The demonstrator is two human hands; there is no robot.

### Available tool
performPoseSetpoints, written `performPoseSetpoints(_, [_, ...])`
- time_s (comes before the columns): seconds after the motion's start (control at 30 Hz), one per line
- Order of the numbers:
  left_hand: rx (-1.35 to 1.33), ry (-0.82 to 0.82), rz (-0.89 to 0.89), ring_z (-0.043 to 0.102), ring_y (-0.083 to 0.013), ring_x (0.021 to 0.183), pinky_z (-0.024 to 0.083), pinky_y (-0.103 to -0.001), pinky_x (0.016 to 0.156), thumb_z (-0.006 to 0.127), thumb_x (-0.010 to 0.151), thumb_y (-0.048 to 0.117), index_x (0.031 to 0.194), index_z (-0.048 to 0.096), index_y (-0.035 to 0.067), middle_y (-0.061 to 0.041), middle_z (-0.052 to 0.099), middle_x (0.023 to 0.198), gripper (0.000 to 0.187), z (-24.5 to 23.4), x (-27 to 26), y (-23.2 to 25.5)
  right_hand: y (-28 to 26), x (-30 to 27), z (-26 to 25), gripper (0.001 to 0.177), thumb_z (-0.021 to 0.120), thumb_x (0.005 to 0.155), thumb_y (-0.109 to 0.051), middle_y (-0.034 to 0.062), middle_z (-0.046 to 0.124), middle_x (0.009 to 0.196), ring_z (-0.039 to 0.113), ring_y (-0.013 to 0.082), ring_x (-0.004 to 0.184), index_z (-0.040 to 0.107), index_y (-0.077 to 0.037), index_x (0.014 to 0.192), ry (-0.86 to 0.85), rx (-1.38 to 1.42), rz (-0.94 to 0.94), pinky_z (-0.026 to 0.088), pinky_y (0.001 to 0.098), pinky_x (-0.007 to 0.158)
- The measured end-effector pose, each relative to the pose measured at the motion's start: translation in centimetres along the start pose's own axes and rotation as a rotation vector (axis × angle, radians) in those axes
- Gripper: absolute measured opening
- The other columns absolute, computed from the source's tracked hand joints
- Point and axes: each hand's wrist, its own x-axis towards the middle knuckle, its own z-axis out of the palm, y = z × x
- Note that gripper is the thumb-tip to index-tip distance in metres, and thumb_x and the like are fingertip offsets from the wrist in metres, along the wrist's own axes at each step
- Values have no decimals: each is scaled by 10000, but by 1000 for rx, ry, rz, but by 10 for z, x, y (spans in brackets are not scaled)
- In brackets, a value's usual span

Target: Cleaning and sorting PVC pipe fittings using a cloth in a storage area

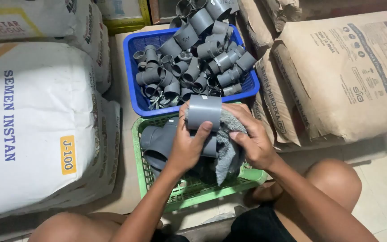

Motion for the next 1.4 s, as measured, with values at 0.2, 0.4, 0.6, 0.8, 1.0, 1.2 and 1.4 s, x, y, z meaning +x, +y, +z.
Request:
performPoseSetpoints(0.2, [-50, 49, 7, 526, -269, 1193, 389, -526, 1125, 595, 969, 564, 1444, 402, 43, -194, 577, 1229, 731, 8, -3, 3, 2, 1, 5, 503, 501, 942, -78, 244, 535, 1435, 491, 438, 1338, 539, 36, 1431, 58, -206, -108, 394, 552, 1124])
performPoseSetpoints(0.4, [-47, 162, -25, 585, -258, 1161, 420, -504, 1097, 531, 1009, 557, 1424, 421, 69, -174, 594, 1219, 649, 3, -2, -1, -2, 11, 5, 308, 734, 955, -131, 192, 596, 1291, 625, 357, 1195, 669, -1, 1226, 321, -213, -200, 558, 450, 1013])
performPoseSetpoints(0.6, [-57, 118, -141, 485, -365, 1362, 304, -571, 1183, 464, 1025, 579, 1467, 405, -31, -268, 539, 1386, 756, -7, -2, 4, 0, 5, 15, 742, 708, 783, -218, 213, 503, 1545, 516, 461, 1358, 540, -50, 1486, -54, -325, -189, 410, 549, 1126])
performPoseSetpoints(0.8, [-6, 17, -130, 504, -326, 1367, 314, -545, 1200, 557, 1002, 544, 1480, 434, 37, -193, 568, 1400, 707, 1, -5, -10, 17, 0, 1, 671, 587, 744, -22, 195, 574, 1470, 598, 436, 1219, 640, -64, 1411, -113, -359, -171, 467, 530, 1047])
performPoseSetpoints(1.0, [-84, 120, -85, 559, -266, 1277, 410, -528, 1141, 702, 945, 460, 1405, 520, -8, -182, 637, 1296, 681, 0, 0, 1, 7, 9, 1, 720, 700, 800, -3, 240, 463, 1544, 439, 461, 1430, 517, -63, 1494, 107, -207, -139, 356, 573, 1181])
performPoseSetpoints(1.2, [-79, 146, -60, 621, -148, 1128, 502, -464, 1059, 846, 837, 355, 1366, 578, 35, -111, 704, 1153, 674, -6, 5, 16, 11, 6, 6, 531, 814, 810, 67, 154, 651, 1237, 629, 266, 1211, 635, 14, 1307, 375, 2, 90, 473, 430, 1123])
performPoseSetpoints(1.4, [53, 51, -134, 685, -228, 1087, 542, -488, 969, 921, 742, 312, 1196, 717, -10, -195, 764, 1100, 592, -10, 6, 28, 19, -1, 0, 298, 721, 837, 37, 192, 728, 1142, 704, 355, 1114, 735, 18, 1134, 248, -153, -28, 514, 485, 1003])
